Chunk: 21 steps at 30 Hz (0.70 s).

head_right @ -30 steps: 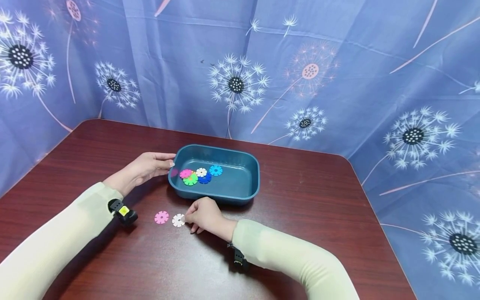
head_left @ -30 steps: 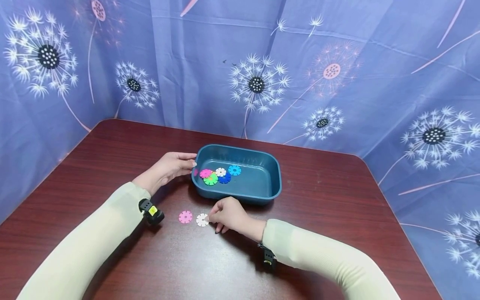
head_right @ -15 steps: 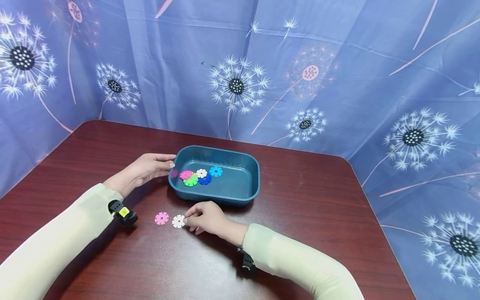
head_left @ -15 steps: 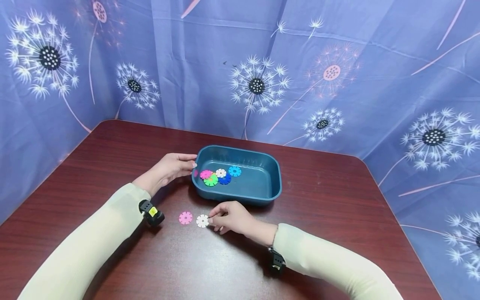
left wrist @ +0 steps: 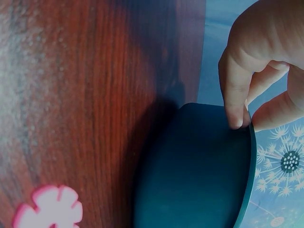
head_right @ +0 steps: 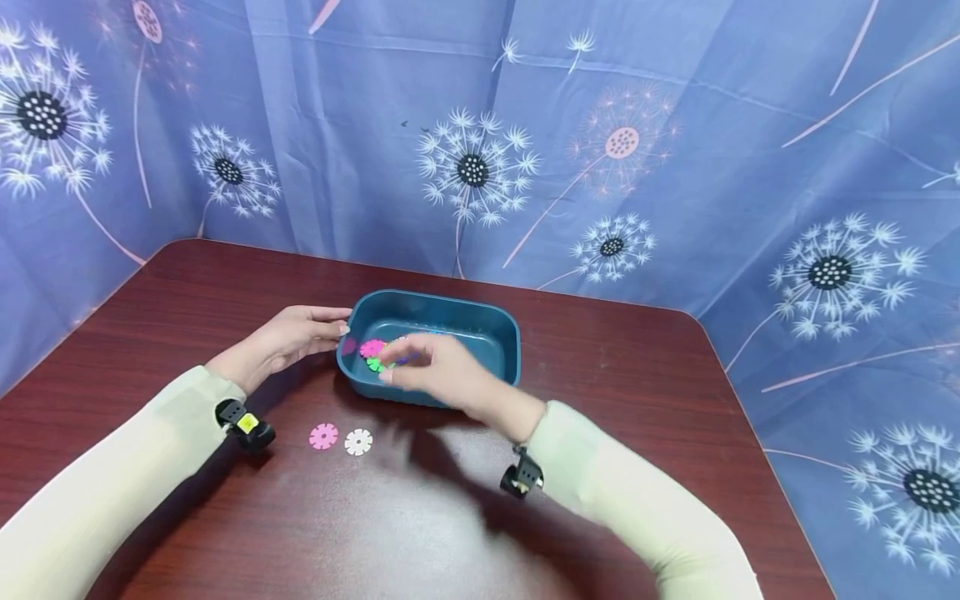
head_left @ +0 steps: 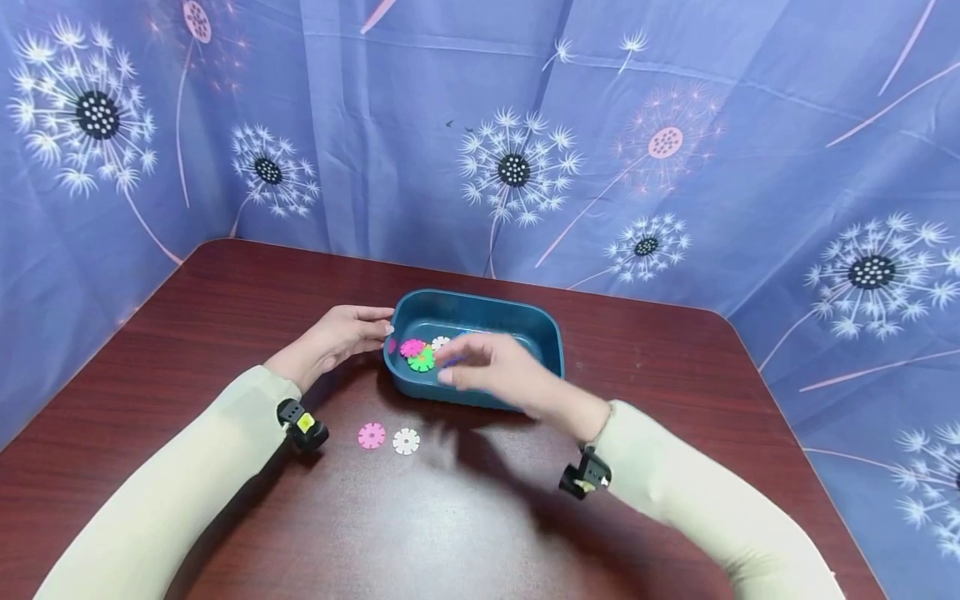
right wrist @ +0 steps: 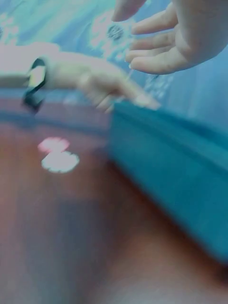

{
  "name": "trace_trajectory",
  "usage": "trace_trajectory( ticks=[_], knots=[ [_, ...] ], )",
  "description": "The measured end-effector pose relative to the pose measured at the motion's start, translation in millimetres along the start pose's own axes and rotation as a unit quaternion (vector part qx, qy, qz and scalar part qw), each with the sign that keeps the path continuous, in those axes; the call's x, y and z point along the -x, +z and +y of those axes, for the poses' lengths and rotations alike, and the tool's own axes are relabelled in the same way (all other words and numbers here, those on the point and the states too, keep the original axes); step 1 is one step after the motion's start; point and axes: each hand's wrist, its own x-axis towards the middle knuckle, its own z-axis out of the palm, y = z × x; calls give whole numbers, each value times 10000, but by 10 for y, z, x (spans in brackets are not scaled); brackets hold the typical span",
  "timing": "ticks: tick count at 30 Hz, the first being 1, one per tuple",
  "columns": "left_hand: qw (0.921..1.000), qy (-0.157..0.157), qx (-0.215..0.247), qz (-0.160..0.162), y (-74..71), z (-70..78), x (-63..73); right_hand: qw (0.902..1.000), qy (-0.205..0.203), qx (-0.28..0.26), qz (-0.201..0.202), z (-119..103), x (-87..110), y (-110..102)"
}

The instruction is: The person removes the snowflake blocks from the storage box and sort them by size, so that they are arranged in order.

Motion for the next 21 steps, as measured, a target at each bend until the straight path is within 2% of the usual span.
trace_trajectory(
  ticks=[3,7,14,21],
  knots=[
    [10000,-16,11,5,4,5,-1,9996,-53,-70,253,-158,-88,-200],
    [10000,8,9,2,5,10,5,9994,-39,-34,337,-313,-217,-419],
    [10000,29,-6,-24,1,19,16,9999,-15,85,129,-428,-376,-605],
    [10000,35,20,-23,-1,8,11,9995,-37,219,-213,-382,-556,-688]
  ],
)
